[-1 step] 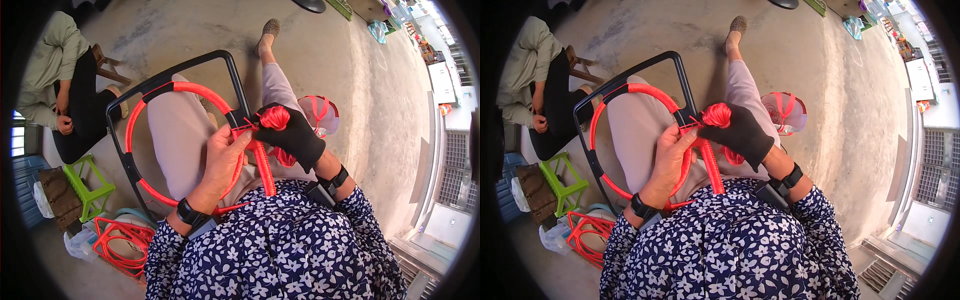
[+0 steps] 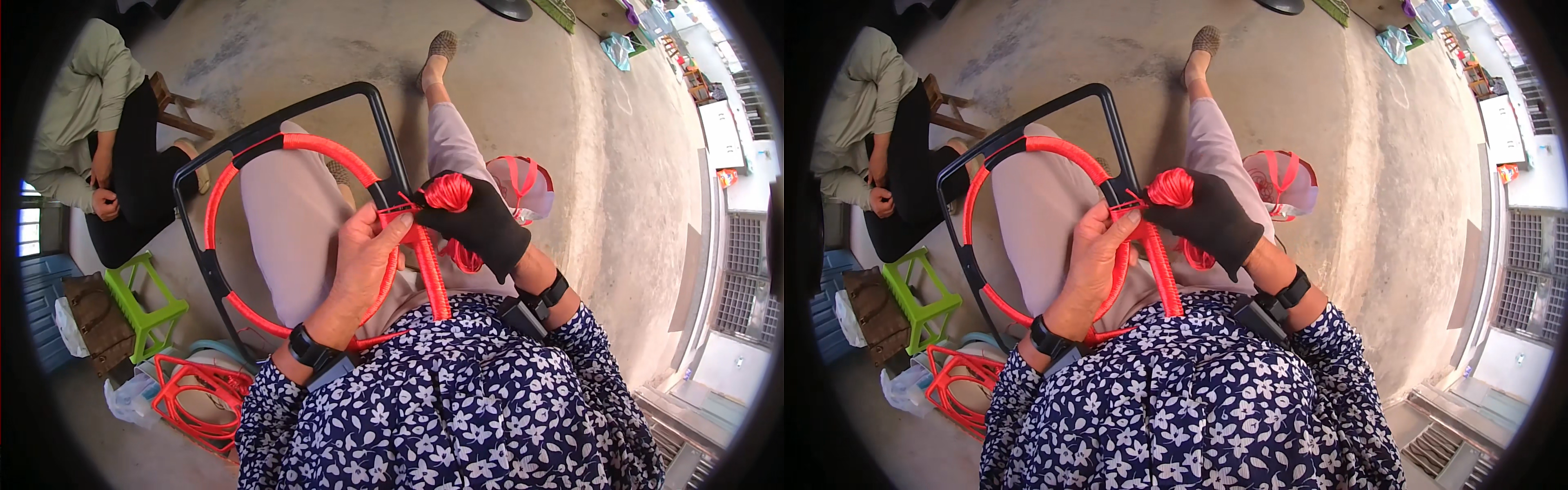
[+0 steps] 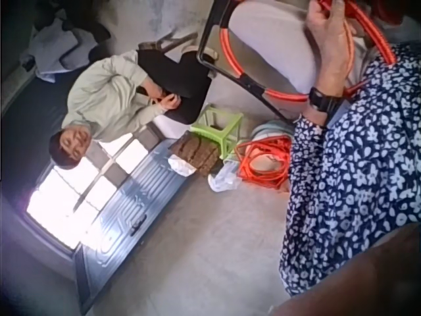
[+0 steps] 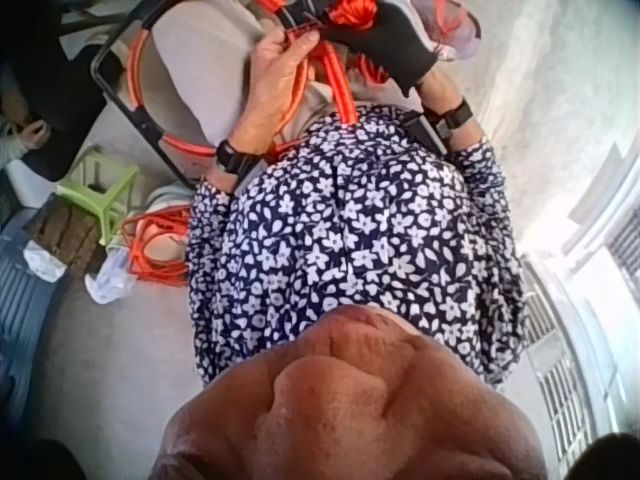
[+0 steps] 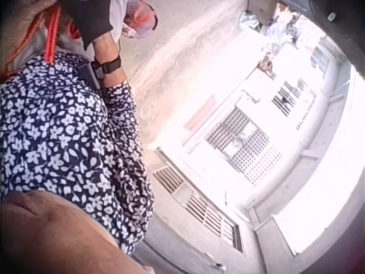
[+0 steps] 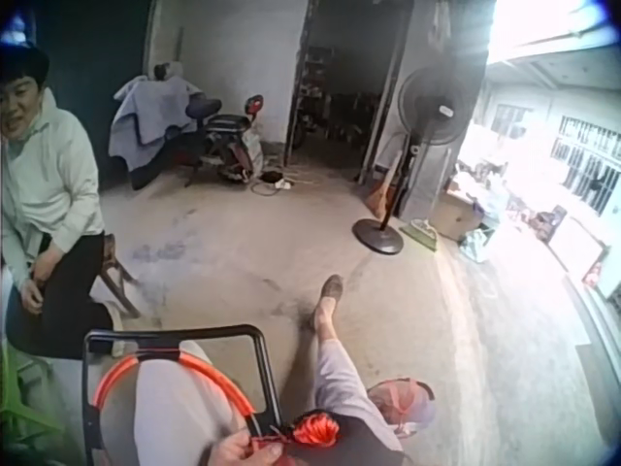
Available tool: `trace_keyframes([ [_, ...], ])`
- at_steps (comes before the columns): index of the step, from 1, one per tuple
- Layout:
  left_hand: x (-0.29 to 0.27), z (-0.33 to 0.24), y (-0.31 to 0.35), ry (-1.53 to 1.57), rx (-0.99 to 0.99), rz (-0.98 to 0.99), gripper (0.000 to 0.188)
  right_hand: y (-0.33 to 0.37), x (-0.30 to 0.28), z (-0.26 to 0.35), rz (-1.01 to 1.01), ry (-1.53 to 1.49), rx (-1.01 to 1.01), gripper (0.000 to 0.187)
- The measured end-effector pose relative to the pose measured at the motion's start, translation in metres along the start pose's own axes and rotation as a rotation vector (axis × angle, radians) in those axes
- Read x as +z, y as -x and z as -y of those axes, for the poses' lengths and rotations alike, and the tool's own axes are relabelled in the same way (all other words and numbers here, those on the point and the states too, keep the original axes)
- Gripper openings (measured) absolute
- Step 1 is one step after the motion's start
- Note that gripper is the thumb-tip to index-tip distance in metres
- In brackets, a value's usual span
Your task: Wrapping a red plastic cord around a black square frame to create a woven surface.
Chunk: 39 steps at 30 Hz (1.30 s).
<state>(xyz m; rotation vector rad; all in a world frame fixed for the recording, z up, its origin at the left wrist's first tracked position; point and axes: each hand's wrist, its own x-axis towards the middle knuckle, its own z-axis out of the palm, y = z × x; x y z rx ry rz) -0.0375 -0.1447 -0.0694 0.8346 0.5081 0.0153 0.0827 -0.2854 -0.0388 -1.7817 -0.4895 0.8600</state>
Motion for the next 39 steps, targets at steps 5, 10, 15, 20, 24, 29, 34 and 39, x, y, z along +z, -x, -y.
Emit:
trace_keyframes([
  [5,-0.001,0.000,-0.006,0.044,-0.078,0.010,0.015,-0.002,-0.003,0.004,0.060,0.010,0.087,0.024],
  [10,-0.003,-0.004,-0.007,0.062,-0.118,0.054,0.015,-0.012,-0.012,0.007,0.155,0.019,-0.109,0.022],
  [15,-0.001,-0.004,-0.008,0.081,-0.121,0.041,0.013,-0.010,-0.017,0.015,0.162,0.462,-0.541,0.022],
  [20,0.002,-0.007,-0.010,0.043,-0.083,0.029,0.013,0.010,-0.012,0.024,0.127,0.370,-0.492,0.024],
  [24,0.001,0.003,-0.013,-0.012,0.006,0.017,0.014,0.025,-0.005,0.035,0.197,0.357,-0.613,0.028],
  [29,0.003,0.005,-0.012,-0.052,0.001,0.038,0.016,0.031,0.005,0.044,0.277,0.297,-0.597,0.023],
  [34,0.008,-0.009,-0.008,0.035,-0.080,0.050,0.021,0.030,-0.029,0.005,-0.094,-0.463,-0.062,0.006],
  [39,0.009,-0.006,-0.011,0.091,-0.097,0.058,0.024,0.021,-0.040,-0.010,-0.074,-0.708,0.070,0.021],
])
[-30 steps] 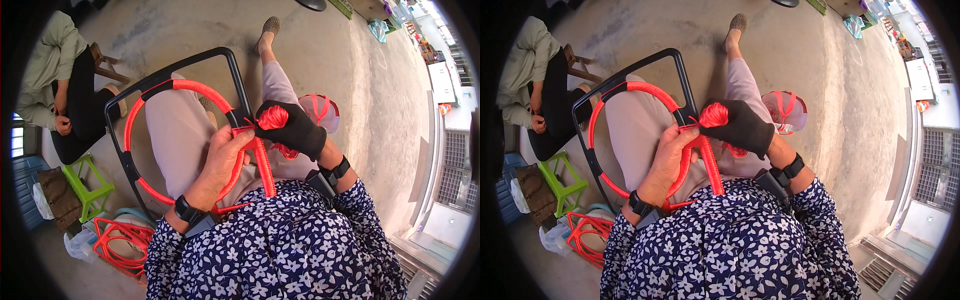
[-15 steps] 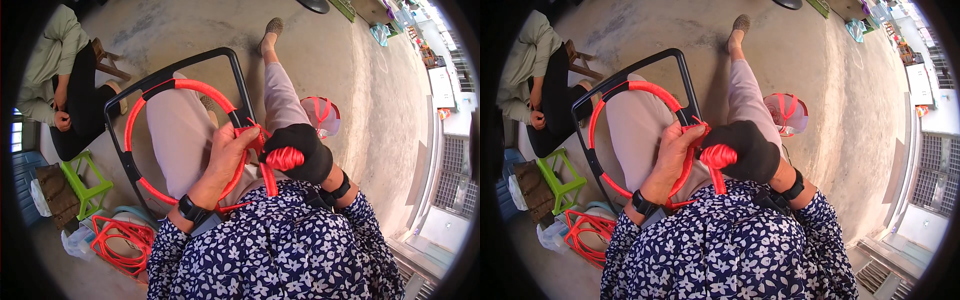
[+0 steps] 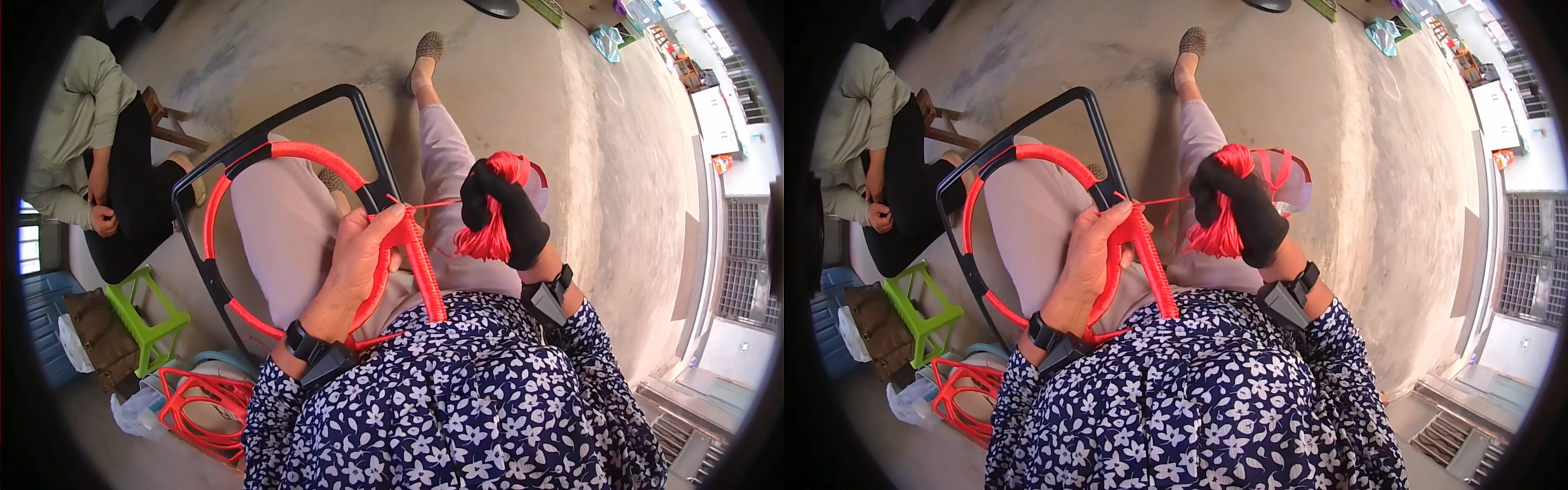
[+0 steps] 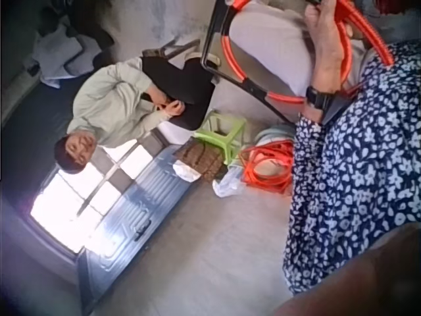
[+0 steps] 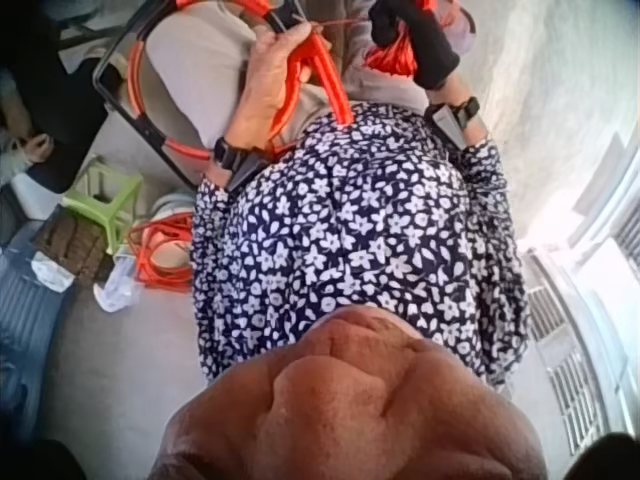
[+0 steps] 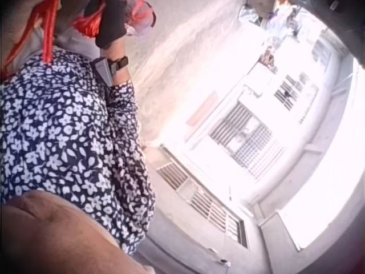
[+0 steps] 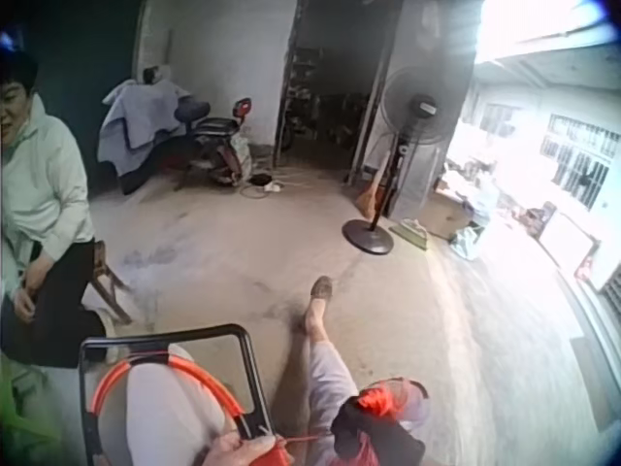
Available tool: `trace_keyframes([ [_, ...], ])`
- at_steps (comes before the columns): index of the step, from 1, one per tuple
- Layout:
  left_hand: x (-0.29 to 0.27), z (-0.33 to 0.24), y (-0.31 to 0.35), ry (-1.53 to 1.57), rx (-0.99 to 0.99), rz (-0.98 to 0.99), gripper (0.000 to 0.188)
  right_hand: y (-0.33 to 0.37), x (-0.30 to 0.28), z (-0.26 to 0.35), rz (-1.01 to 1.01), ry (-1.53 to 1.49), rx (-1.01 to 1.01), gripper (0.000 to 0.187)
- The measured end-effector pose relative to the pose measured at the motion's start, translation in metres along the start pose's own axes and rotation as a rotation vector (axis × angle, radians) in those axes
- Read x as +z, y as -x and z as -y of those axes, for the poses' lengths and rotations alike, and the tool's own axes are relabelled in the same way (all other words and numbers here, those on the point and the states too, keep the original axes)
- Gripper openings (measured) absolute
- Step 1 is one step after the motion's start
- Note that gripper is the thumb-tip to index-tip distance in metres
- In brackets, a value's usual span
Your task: Wrapping a red plastic cord around a black square frame to create a woven surface.
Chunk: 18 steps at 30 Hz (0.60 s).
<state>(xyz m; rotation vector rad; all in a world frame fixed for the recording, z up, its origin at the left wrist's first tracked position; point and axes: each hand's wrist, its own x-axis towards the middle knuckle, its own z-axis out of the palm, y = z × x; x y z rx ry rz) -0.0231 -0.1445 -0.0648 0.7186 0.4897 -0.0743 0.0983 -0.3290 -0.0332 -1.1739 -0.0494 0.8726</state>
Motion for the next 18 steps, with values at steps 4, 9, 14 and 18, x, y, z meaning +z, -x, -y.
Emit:
trace_keyframes([
  [4,-0.002,-0.002,0.001,-0.147,0.013,0.000,0.022,0.014,-0.009,-0.004,-0.322,-0.130,-0.002,0.024],
  [9,-0.005,0.001,0.017,-0.019,0.141,-0.188,0.021,-0.014,-0.092,0.011,-0.239,-0.150,-0.117,0.028],
  [14,-0.022,0.006,0.020,0.013,0.124,-0.201,0.015,-0.084,-0.068,0.031,-0.158,0.429,-0.349,0.031],
  [18,-0.022,0.009,0.018,-0.027,0.089,-0.176,0.014,-0.084,-0.051,0.035,-0.083,0.776,-0.437,0.037],
])
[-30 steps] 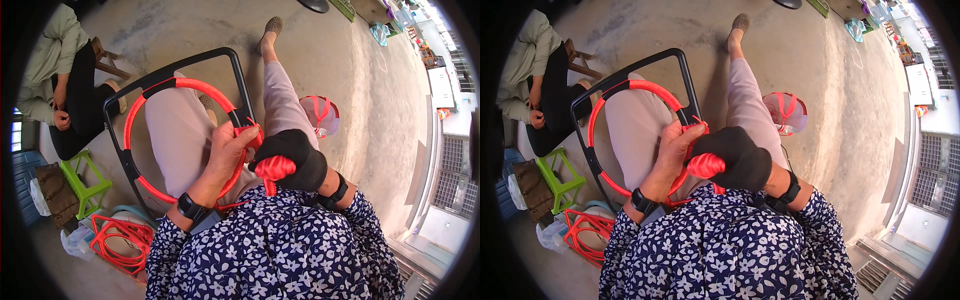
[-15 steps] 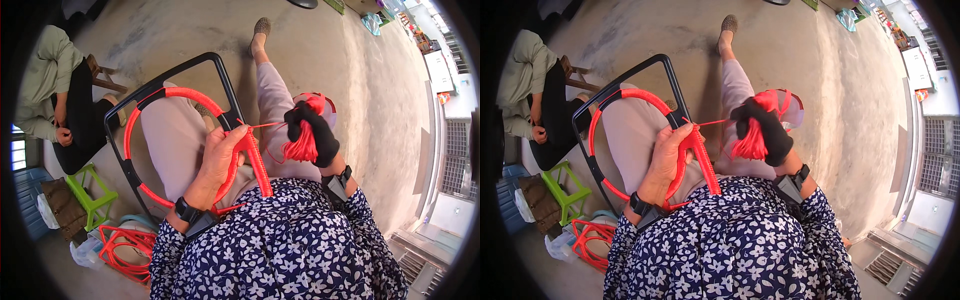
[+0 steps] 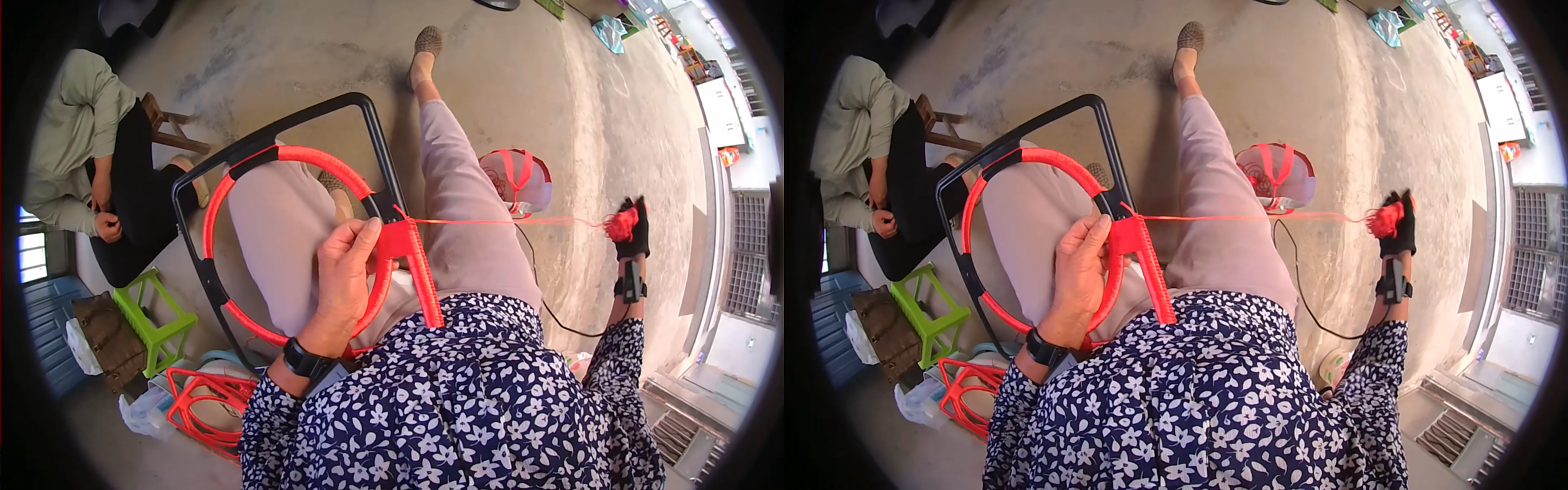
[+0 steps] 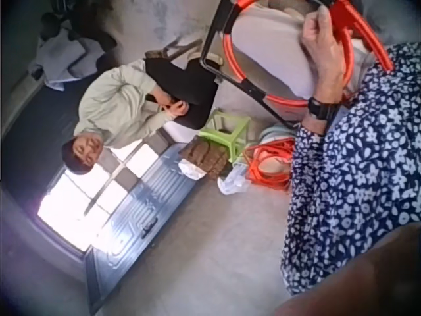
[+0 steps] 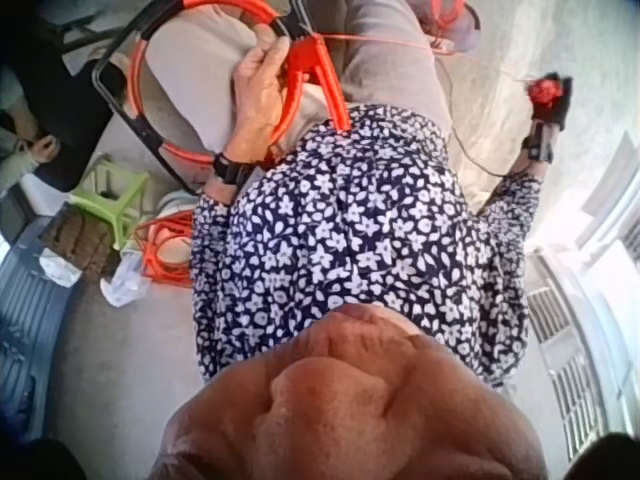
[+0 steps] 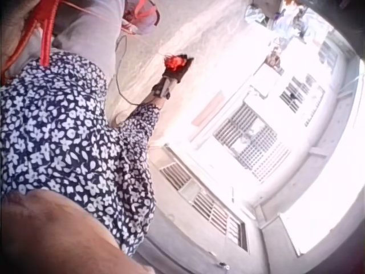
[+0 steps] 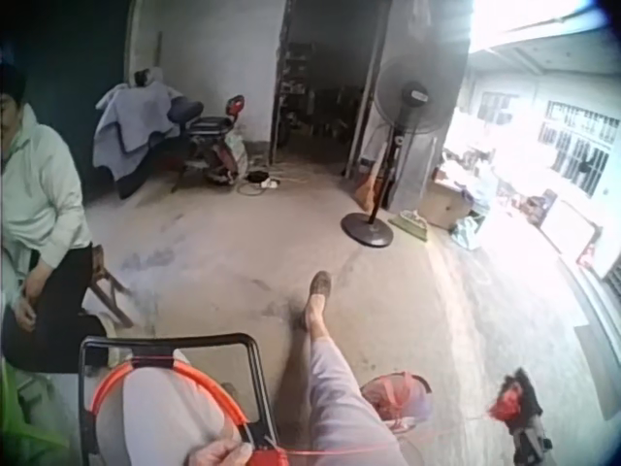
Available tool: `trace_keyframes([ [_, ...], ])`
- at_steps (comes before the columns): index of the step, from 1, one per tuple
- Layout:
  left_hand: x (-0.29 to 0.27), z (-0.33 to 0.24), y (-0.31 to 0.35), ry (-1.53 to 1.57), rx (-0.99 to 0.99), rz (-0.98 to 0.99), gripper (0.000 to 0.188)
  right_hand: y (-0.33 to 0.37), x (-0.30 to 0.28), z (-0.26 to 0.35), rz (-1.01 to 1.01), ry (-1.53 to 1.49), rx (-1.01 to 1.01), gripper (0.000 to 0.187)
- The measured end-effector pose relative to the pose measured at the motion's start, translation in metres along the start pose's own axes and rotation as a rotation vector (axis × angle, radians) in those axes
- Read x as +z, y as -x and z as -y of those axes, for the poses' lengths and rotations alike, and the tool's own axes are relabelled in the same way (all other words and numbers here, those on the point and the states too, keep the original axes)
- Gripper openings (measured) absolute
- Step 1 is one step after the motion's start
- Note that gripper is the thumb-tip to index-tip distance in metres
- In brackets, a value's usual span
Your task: Wrapping a red plastic cord around a black square frame to create a woven surface.
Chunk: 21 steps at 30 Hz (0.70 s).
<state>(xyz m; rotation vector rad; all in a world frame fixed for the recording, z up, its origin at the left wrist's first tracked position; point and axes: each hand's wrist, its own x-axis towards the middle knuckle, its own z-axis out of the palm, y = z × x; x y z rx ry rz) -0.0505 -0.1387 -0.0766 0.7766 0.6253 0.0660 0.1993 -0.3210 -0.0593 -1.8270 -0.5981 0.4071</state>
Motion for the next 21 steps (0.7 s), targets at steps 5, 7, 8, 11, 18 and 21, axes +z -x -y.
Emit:
trace_keyframes([
  [5,-0.001,0.002,-0.011,0.086,0.058,-0.115,0.014,0.077,-0.018,0.014,0.561,0.304,0.280,0.047],
  [7,0.003,0.005,-0.011,-0.005,0.111,-0.039,0.017,0.106,0.003,0.018,0.799,0.276,0.326,0.052],
  [8,0.002,0.007,-0.014,-0.037,0.129,-0.004,0.022,0.104,0.032,0.018,0.716,0.187,0.129,0.054],
  [11,-0.008,0.008,-0.016,-0.058,0.016,0.010,0.024,0.078,0.104,0.008,0.614,0.044,-0.130,0.053],
  [18,0.005,-0.007,-0.001,-0.762,0.697,-0.335,0.026,0.054,0.104,0.019,0.159,-0.122,0.123,0.060],
  [21,0.006,-0.013,0.007,-0.991,1.118,-0.388,0.026,0.060,0.103,0.044,-0.119,-0.148,-0.118,0.060],
])
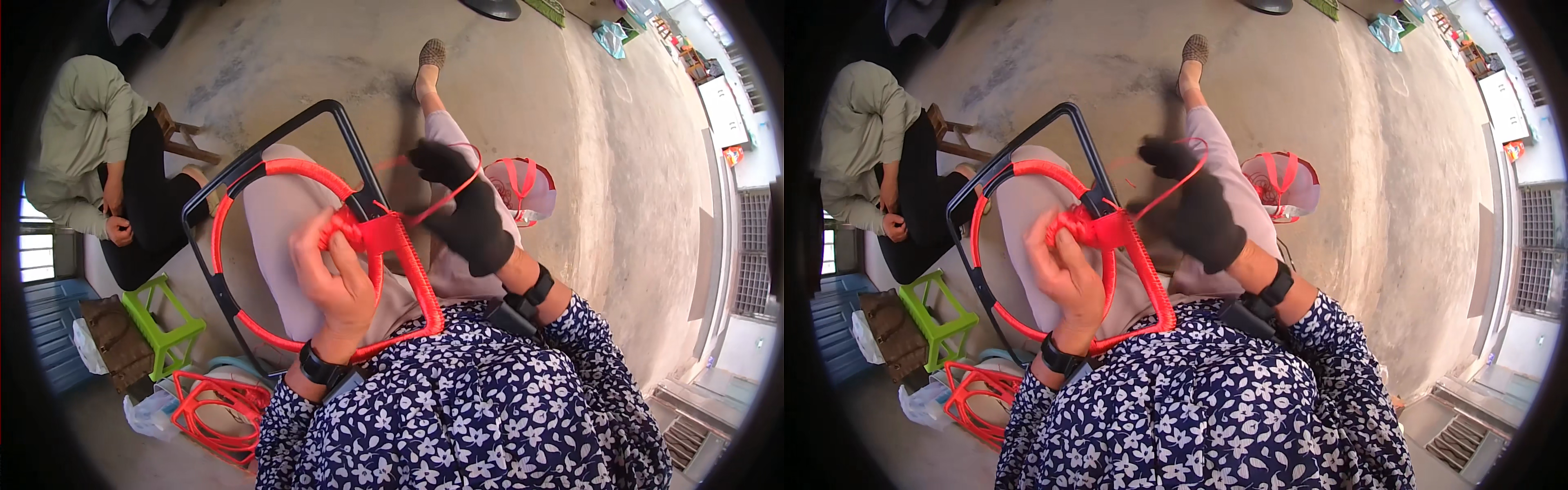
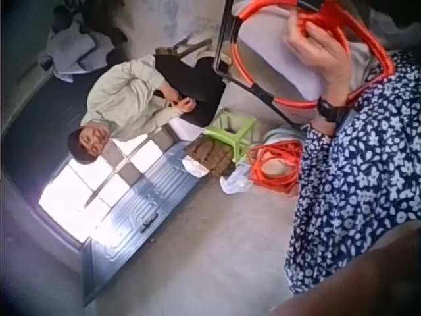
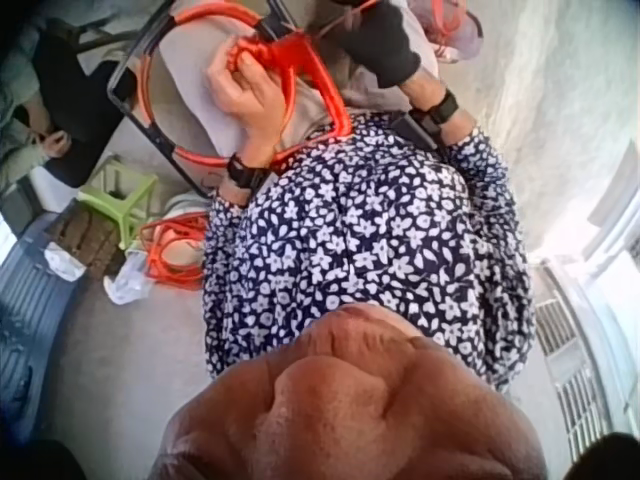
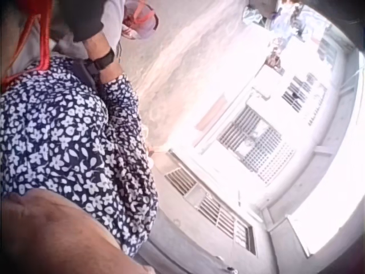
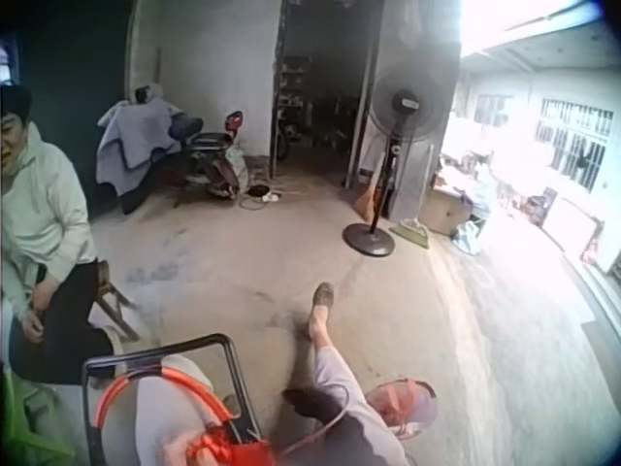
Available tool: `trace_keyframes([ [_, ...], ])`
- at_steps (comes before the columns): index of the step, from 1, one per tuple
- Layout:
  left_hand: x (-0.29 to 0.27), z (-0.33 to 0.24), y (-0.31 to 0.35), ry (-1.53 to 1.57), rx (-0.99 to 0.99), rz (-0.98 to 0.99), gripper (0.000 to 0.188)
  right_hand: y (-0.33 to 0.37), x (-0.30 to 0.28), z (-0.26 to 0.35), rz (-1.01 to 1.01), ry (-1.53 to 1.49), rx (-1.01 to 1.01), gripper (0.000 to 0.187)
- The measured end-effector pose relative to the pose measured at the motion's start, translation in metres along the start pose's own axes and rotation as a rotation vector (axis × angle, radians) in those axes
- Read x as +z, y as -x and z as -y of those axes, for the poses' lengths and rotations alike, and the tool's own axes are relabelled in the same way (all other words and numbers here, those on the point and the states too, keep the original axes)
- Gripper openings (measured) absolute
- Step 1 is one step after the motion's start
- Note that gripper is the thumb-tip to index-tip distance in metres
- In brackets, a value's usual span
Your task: Wrapping a red plastic cord around a black square frame to create a woven surface.
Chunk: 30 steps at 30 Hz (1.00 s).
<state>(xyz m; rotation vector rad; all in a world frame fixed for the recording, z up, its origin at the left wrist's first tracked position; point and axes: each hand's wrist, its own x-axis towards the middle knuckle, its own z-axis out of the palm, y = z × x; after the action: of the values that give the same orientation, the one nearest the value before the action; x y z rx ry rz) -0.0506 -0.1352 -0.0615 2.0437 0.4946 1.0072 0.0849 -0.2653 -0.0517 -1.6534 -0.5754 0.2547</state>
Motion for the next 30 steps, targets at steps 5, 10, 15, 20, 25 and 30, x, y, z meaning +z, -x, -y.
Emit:
trace_keyframes([
  [5,-0.003,-0.005,0.000,0.181,0.247,0.063,0.033,0.000,0.028,0.023,0.293,0.039,-0.480,0.046],
  [10,0.007,-0.008,-0.002,0.253,-0.183,-0.017,0.029,-0.010,-0.032,0.035,0.036,-0.404,0.125,0.029],
  [15,0.005,0.004,-0.001,0.587,-0.660,0.239,0.028,-0.009,-0.091,0.011,0.364,1.191,-0.029,0.035],
  [20,0.009,0.000,-0.003,0.744,-0.689,0.273,0.024,0.037,-0.223,-0.097,-0.320,0.151,0.386,0.041],
  [25,0.004,0.001,-0.004,0.942,-0.825,0.317,0.020,0.027,-0.156,-0.039,-0.218,-0.341,0.563,0.040],
  [30,0.011,0.004,-0.002,1.037,-0.862,0.322,0.021,0.010,-0.053,0.000,0.388,-0.284,0.487,0.037],
])
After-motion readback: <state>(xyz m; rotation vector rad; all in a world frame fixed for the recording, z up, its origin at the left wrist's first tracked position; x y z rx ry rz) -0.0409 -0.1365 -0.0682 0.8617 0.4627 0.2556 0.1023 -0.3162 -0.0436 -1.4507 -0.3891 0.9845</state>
